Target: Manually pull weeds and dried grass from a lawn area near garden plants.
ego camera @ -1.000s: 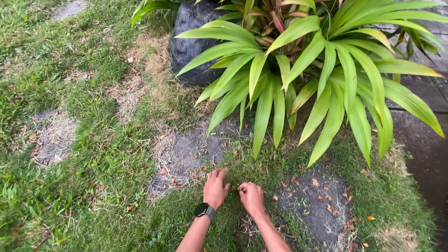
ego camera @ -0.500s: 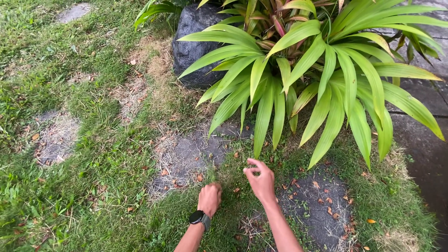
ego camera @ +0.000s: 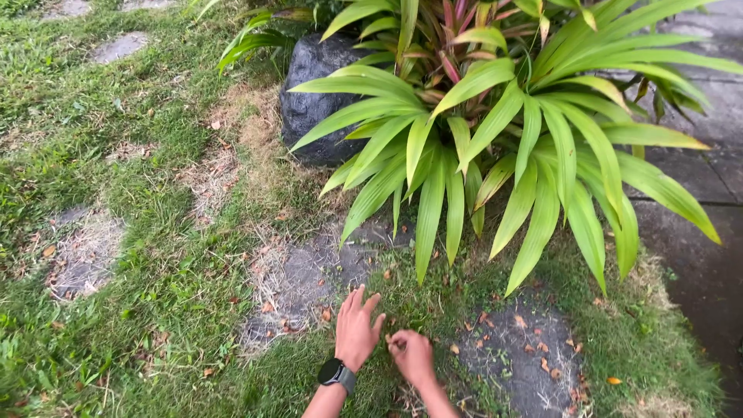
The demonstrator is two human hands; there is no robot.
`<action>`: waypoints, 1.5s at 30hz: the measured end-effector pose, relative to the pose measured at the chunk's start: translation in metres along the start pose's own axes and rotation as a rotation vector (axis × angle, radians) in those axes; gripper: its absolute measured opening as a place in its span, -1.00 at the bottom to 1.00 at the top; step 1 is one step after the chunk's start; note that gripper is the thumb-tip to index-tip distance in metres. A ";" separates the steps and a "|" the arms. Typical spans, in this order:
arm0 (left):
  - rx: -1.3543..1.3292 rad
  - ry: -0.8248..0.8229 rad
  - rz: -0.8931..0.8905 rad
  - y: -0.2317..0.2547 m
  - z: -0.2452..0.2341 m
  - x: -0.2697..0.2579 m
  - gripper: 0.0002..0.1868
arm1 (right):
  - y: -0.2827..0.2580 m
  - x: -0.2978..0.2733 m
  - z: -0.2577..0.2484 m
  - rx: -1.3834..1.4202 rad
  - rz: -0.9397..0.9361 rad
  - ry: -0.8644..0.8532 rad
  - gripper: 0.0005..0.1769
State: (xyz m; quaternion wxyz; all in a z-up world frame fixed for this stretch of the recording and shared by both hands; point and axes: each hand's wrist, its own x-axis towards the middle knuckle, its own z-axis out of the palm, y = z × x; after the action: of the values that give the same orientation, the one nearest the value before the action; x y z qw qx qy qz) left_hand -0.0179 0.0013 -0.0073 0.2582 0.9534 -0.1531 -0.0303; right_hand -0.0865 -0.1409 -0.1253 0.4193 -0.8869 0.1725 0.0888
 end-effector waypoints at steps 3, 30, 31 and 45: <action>0.089 -0.140 -0.012 -0.003 0.005 -0.018 -0.32 | 0.007 0.004 -0.006 0.272 0.075 -0.058 -0.88; -0.072 -0.003 -0.161 -0.030 -0.051 -0.010 -0.74 | -0.014 0.004 -0.035 -0.120 0.033 0.089 -0.78; -0.069 -0.001 -0.175 -0.039 -0.050 -0.022 -0.74 | -0.024 0.001 -0.040 -0.121 0.028 0.076 -0.78; 0.093 0.006 -0.320 -0.133 -0.044 -0.135 -0.93 | -0.167 -0.010 0.056 -0.140 -0.207 -0.220 -0.53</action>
State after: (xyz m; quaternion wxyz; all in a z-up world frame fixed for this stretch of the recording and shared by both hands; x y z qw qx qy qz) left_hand -0.1034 0.1734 -0.0386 0.2061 0.9766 0.0003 -0.0609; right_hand -0.0326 0.0027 -0.0384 0.3797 -0.9119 0.0267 0.1532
